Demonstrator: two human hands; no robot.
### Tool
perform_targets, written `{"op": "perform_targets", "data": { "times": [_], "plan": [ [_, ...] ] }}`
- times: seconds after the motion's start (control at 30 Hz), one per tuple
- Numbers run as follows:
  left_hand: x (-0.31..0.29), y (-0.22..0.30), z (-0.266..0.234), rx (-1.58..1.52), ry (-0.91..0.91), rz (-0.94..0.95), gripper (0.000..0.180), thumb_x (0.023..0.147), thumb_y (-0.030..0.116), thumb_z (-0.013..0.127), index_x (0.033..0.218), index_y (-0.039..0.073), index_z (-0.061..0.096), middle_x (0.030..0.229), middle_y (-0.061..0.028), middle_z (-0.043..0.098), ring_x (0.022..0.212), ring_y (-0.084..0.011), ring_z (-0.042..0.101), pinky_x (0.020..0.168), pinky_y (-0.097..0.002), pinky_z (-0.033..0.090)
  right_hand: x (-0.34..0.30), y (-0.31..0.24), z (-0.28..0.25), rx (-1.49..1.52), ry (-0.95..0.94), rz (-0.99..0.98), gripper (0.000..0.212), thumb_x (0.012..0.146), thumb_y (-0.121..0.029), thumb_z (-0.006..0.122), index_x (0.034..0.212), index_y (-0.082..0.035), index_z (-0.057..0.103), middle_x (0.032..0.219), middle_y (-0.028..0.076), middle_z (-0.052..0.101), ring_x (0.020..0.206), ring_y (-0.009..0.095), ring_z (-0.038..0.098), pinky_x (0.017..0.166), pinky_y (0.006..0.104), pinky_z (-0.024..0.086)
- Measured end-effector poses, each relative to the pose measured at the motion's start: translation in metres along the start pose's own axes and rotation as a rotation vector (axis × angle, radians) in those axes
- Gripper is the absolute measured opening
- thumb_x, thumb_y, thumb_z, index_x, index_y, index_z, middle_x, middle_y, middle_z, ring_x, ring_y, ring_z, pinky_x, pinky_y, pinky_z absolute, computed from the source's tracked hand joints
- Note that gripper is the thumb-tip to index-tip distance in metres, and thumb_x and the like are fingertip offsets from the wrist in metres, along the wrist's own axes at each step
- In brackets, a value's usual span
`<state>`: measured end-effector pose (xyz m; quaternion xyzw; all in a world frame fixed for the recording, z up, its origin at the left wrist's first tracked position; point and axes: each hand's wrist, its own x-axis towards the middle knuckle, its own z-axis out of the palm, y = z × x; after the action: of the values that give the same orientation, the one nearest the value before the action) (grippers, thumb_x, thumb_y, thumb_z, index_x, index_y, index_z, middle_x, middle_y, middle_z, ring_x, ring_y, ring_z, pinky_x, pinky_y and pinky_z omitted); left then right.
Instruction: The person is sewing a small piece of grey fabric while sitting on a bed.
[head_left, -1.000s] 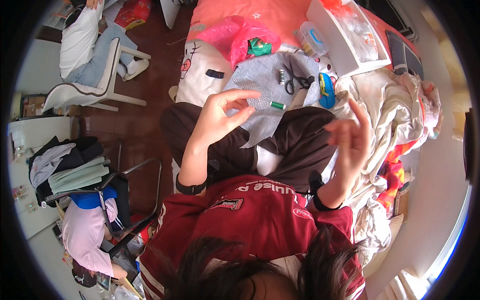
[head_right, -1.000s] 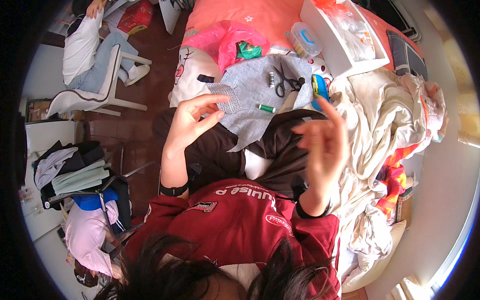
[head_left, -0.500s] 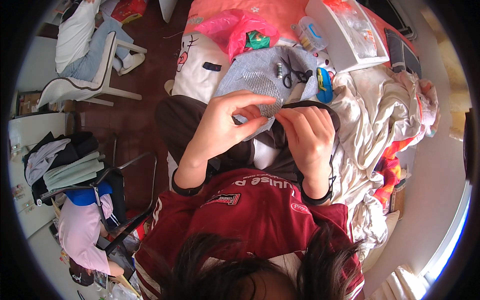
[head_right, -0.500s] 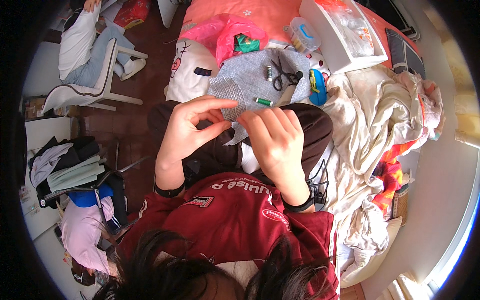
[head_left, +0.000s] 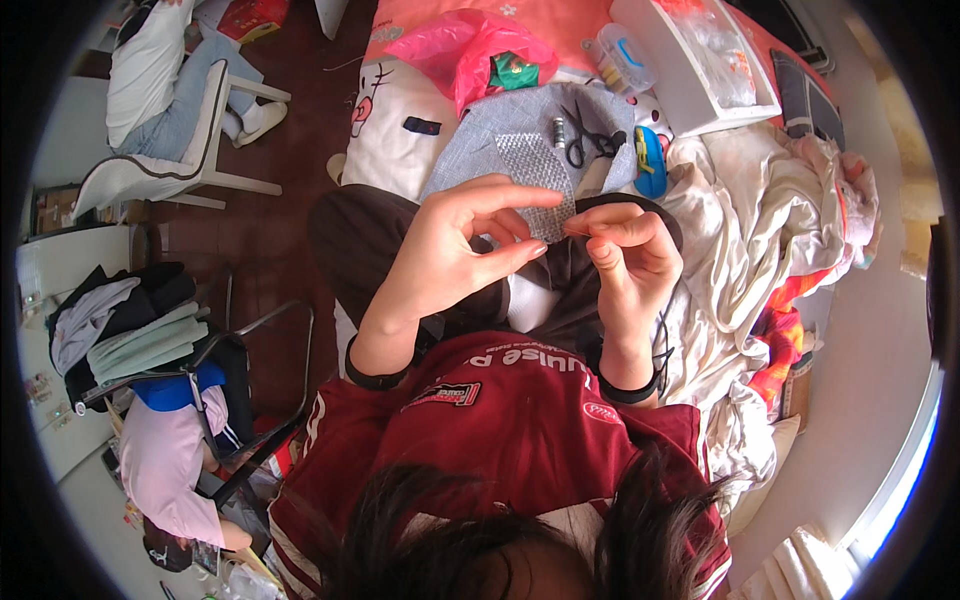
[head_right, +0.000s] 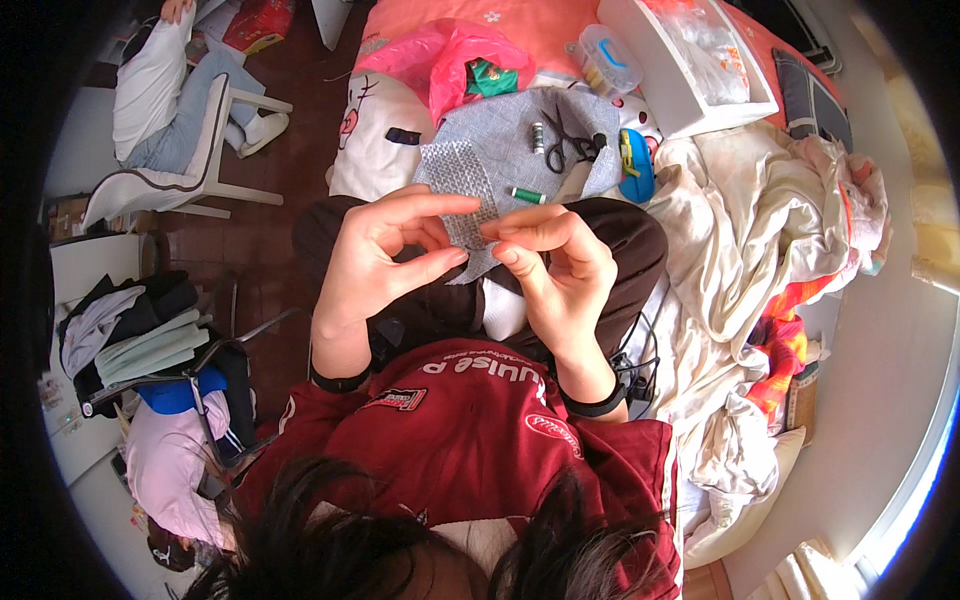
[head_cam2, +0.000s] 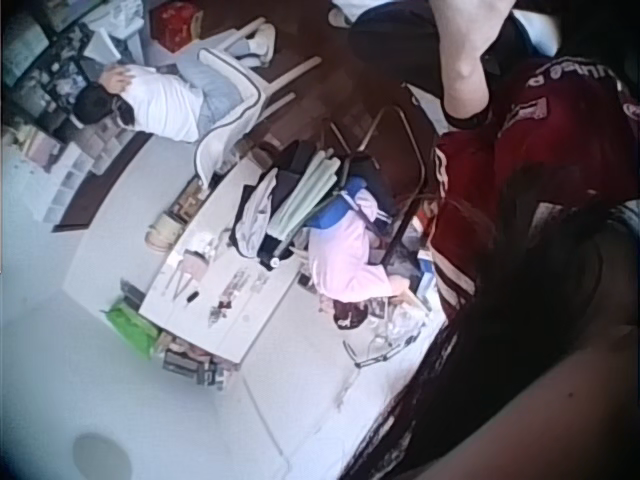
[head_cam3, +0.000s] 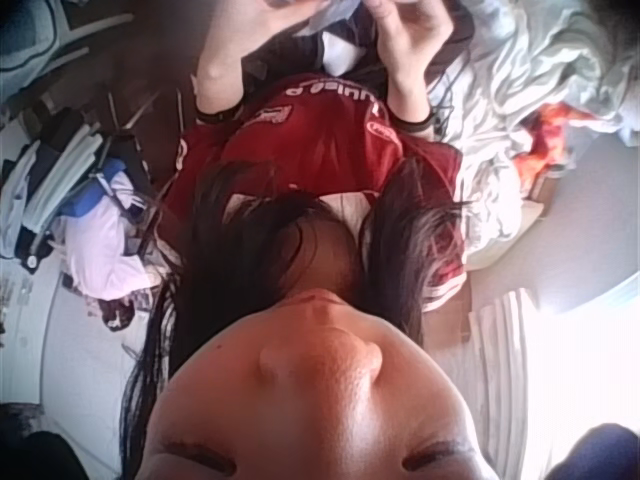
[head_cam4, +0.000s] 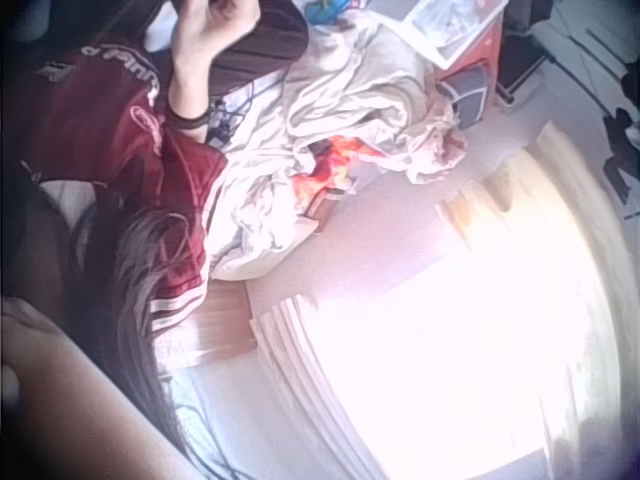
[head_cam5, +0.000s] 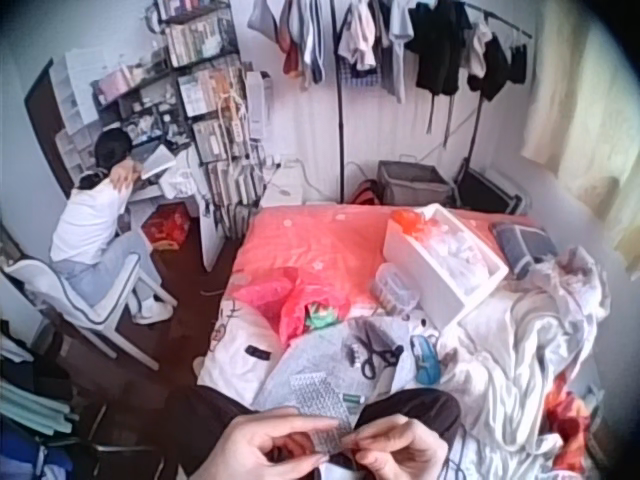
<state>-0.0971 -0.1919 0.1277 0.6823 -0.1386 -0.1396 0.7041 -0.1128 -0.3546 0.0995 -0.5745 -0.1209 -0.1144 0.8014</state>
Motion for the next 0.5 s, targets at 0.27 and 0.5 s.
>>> {"op": "perform_targets", "data": {
  "times": [0.27, 0.5],
  "plan": [
    [-0.0030, -0.0008, -0.0022, -0.037, -0.024, 0.056, 0.036, 0.070, -0.009, 0.060, 0.105, 0.000, 0.056, 0.090, -0.0046, 0.053, 0.070, -0.0083, 0.056, 0.058, -0.0186, 0.046, -0.0038, -0.0005, 0.0027, -0.116, -0.023, -0.146, 0.016, 0.073, -0.007, 0.065, 0.071, 0.001, 0.051, 0.082, 0.014, 0.058, 0.078, 0.021, 0.058, 0.069, 0.0292, 0.046],
    [-0.0032, -0.0002, -0.0019, -0.062, -0.054, 0.077, 0.037, 0.070, -0.009, 0.061, 0.105, 0.000, 0.056, 0.088, -0.0036, 0.052, 0.070, -0.0072, 0.056, 0.058, -0.0183, 0.046, -0.0031, -0.0039, 0.0029, -0.291, -0.070, -0.273, 0.017, 0.071, -0.007, 0.067, 0.070, 0.001, 0.052, 0.080, 0.013, 0.058, 0.075, 0.022, 0.059, 0.065, 0.0287, 0.047]
  ]
}}
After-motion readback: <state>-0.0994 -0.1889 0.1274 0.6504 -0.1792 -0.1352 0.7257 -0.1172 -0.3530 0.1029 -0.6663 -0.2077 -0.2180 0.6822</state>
